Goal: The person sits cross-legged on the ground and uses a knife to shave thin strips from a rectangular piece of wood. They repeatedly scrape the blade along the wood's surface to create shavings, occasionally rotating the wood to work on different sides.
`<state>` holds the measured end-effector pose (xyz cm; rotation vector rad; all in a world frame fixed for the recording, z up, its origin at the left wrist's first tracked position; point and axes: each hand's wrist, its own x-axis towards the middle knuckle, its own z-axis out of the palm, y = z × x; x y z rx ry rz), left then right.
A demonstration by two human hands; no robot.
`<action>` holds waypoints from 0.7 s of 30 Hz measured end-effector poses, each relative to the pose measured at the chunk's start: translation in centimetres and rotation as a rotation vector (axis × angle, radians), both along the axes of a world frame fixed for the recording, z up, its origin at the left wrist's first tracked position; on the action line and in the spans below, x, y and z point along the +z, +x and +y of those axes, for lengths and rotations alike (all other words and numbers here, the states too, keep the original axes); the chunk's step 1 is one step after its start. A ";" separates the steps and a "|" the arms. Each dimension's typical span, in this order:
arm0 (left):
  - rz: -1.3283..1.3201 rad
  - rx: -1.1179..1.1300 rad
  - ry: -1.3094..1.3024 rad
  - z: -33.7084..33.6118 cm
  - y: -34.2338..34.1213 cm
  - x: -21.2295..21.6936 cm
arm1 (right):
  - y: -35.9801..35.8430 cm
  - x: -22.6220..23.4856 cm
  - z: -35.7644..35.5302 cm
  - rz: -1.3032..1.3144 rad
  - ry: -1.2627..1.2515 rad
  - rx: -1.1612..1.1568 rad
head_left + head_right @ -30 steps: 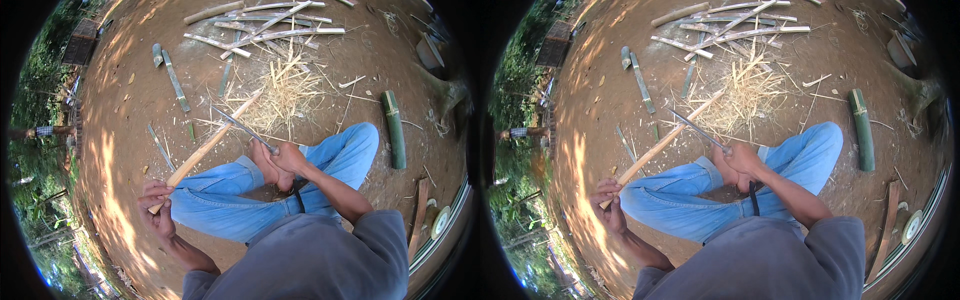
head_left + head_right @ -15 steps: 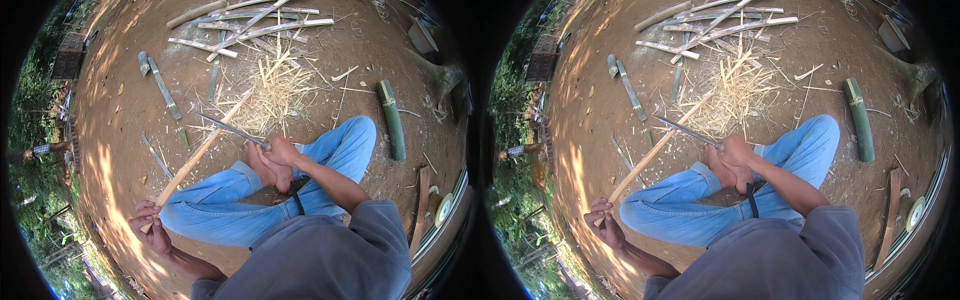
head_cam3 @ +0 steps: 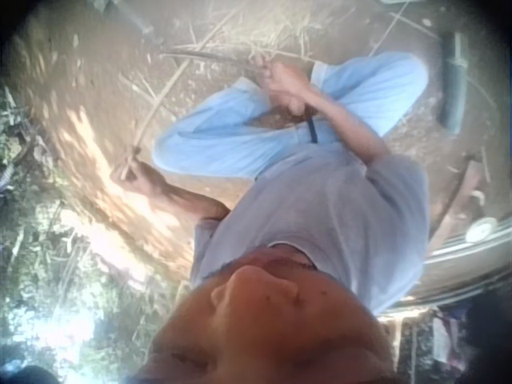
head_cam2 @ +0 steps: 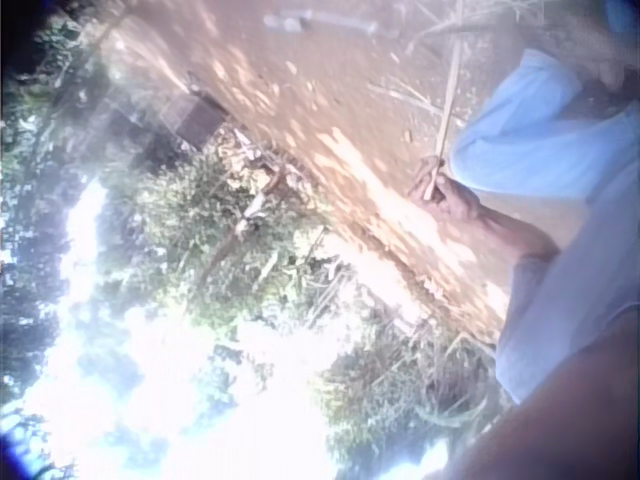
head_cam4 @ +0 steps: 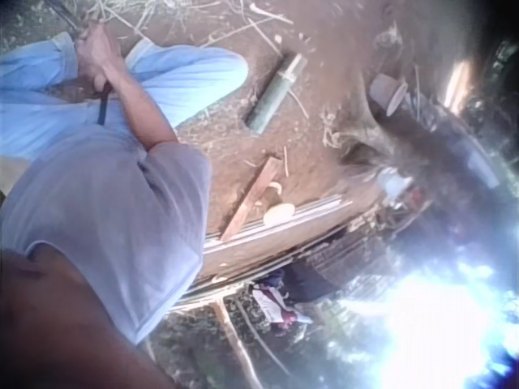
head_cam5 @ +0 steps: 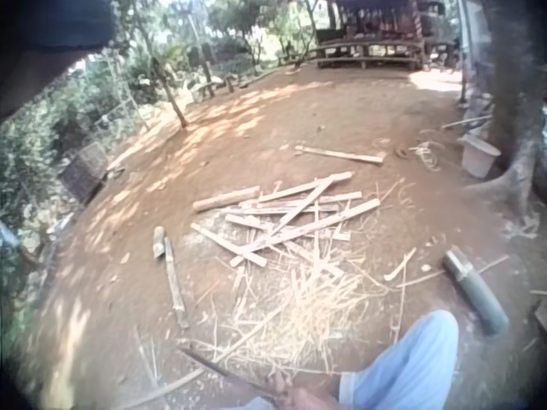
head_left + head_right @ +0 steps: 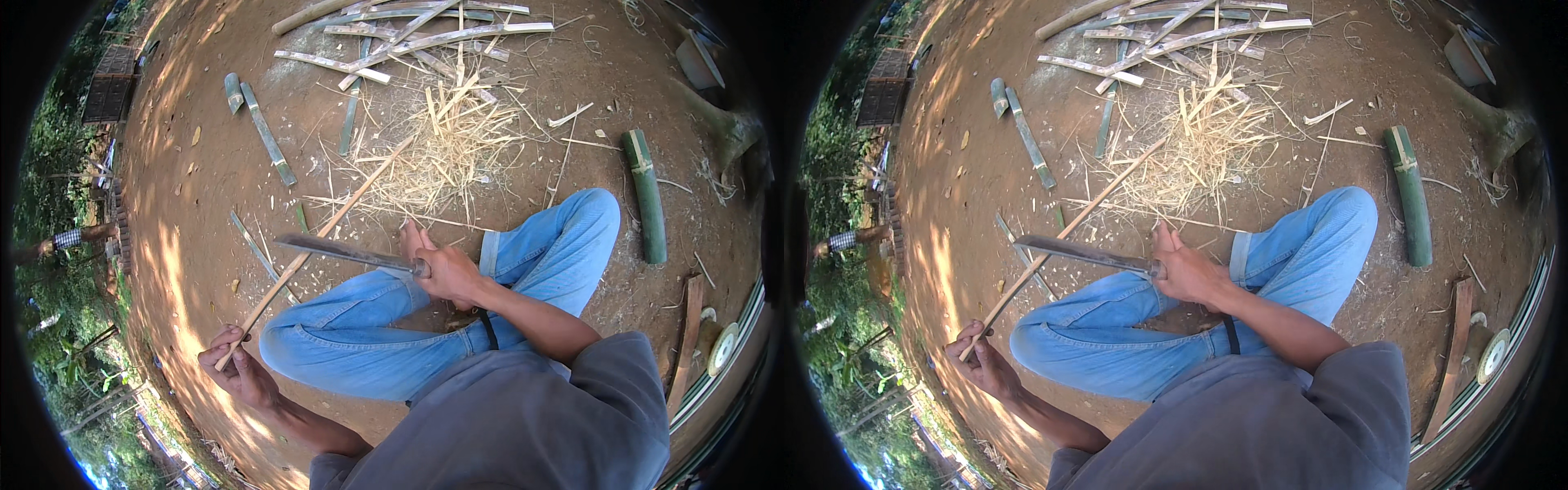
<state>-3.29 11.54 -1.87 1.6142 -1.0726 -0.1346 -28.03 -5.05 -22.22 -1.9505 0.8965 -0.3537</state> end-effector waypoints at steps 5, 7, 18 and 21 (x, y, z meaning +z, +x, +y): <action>-0.018 -0.017 0.026 0.6 1.2 -0.4 | -1.2 -7.6 -6.2 0.205 0.329 -0.212; -0.011 -0.026 0.029 0.7 1.6 -0.4 | -1.5 -8.4 -5.9 0.184 0.254 -0.174; -0.006 -0.086 0.046 0.2 3.9 0.0 | -2.2 -15.1 -9.8 0.207 0.152 -0.199; 0.004 -0.116 0.054 -0.3 4.0 0.5 | -1.3 -14.8 -12.1 0.392 0.332 -0.295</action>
